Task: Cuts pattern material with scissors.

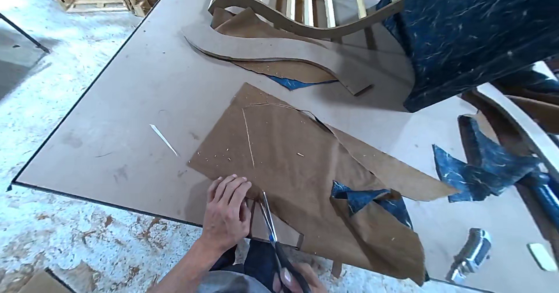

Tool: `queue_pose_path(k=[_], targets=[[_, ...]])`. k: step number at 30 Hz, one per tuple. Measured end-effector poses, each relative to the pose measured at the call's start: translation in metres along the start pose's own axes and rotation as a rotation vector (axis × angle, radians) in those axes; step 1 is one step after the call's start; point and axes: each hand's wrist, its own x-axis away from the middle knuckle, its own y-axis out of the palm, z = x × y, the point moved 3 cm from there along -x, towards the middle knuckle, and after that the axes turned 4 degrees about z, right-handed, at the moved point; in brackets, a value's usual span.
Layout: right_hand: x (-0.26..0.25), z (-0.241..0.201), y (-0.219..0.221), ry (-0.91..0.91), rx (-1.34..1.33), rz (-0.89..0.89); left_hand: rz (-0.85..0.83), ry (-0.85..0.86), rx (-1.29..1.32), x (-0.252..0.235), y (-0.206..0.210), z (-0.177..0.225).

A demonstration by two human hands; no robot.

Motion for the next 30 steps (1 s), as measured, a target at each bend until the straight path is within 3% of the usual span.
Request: queue_pose_path(k=[7, 30], targets=[[-0.002, 0.005, 0.013, -0.010, 0.066, 0.042, 0.018, 0.139, -0.072, 0.004, 0.003, 0.006], [-0.027, -0.006, 0.016, 0.051, 0.218, 0.150, 0.047, 0.092, -0.027, 0.007, 0.005, 0.005]])
